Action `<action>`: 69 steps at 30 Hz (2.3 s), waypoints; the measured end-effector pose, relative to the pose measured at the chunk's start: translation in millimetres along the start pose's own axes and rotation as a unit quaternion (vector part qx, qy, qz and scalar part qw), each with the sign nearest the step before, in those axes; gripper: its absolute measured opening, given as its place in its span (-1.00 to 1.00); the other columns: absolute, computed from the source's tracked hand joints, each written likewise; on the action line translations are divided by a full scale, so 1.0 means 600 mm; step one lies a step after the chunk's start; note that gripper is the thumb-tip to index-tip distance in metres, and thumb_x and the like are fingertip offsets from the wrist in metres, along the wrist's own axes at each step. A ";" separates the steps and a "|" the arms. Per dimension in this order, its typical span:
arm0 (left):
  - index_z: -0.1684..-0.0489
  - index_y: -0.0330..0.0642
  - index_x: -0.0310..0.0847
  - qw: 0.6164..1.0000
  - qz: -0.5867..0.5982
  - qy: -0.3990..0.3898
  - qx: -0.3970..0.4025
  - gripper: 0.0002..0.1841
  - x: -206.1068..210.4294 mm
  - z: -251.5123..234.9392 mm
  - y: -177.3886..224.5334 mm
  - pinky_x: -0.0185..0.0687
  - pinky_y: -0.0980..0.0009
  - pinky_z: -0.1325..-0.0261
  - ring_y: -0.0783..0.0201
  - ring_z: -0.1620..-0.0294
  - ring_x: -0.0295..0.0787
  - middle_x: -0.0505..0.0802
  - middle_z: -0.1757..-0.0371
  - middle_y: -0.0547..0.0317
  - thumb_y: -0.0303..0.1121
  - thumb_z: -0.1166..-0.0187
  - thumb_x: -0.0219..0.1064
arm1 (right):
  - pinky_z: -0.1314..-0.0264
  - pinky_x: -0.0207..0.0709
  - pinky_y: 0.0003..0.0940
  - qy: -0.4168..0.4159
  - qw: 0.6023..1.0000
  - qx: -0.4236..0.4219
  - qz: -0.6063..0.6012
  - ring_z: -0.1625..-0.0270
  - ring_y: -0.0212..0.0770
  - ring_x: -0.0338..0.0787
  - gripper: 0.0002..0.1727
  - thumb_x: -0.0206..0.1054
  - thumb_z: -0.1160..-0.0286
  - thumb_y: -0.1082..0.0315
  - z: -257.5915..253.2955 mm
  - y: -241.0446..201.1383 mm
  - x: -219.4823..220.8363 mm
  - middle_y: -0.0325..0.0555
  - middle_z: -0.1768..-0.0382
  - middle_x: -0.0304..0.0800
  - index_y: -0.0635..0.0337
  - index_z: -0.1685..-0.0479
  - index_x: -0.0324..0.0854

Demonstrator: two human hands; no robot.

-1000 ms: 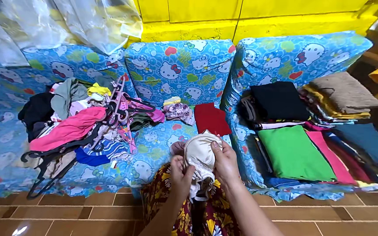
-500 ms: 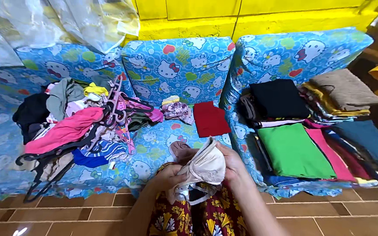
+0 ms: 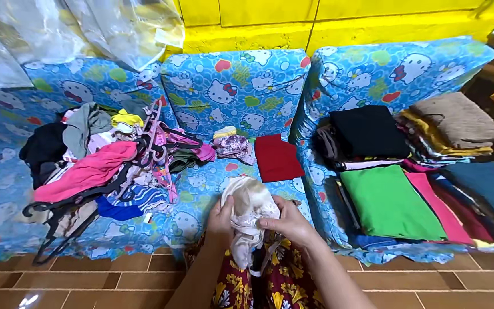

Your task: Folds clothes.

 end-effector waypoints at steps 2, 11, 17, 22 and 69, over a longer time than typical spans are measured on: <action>-0.41 -0.38 0.42 0.990 0.126 -0.045 -0.051 -0.57 -0.012 0.001 -0.010 0.82 0.21 -0.19 0.22 -0.07 0.88 0.87 -0.05 -0.02 -0.28 -0.92 -0.23 | -0.07 0.78 -0.44 -0.048 0.999 -0.010 -0.006 0.10 -0.46 0.87 -0.57 0.53 -0.22 0.40 0.004 0.007 -0.015 -0.29 0.14 0.89 0.29 -0.12 0.61; -0.04 -0.10 0.76 0.910 0.381 -0.159 -0.028 -0.56 -0.027 0.041 -0.010 0.82 0.15 -0.18 0.17 -0.06 0.91 0.93 0.03 0.05 -0.02 -0.79 -0.01 | 0.57 0.30 -0.73 0.021 0.994 -0.111 0.005 0.64 -0.72 0.41 -0.67 0.09 -0.70 0.29 -0.020 0.021 -0.032 -0.64 0.68 0.47 -0.09 0.55 0.50; -0.23 -0.11 0.61 0.910 0.392 -0.131 -0.017 -0.40 -0.027 0.024 -0.016 0.82 0.10 -0.18 0.13 -0.11 0.89 0.91 -0.05 0.03 0.07 -0.86 -0.33 | 0.23 0.50 -0.66 0.095 0.974 -0.182 0.093 0.34 -0.64 0.58 -0.80 0.19 -0.64 0.32 -0.041 0.050 -0.035 -0.37 0.37 0.64 0.29 0.12 0.62; -0.26 -0.12 0.55 0.891 0.443 -0.103 0.003 -0.47 -0.029 0.015 -0.029 0.81 0.06 -0.19 0.08 -0.12 0.89 0.90 -0.06 0.02 -0.04 -0.87 -0.32 | -0.44 0.51 0.01 0.188 0.943 -0.209 0.180 -0.46 0.09 0.61 -0.19 0.43 -0.30 -0.23 -0.005 0.088 -0.004 0.33 -0.37 0.63 0.42 -0.22 0.65; -0.47 -0.40 0.40 0.987 0.122 0.069 -0.074 -0.55 0.010 -0.109 -0.026 0.74 0.10 -0.22 0.08 -0.13 0.81 0.79 -0.16 -0.18 -0.21 -0.92 -0.11 | 0.60 0.54 -0.49 0.281 0.954 0.062 -0.087 0.69 -0.40 0.58 -0.82 0.16 -0.73 0.47 -0.079 0.191 0.031 -0.13 0.58 0.66 0.47 0.15 0.54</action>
Point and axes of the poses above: each hand's wrist, its own z-axis away from the middle knuckle, its own x-axis out of the palm, y = z × x, the point moved 1 cm from there along -z, towards the middle knuckle
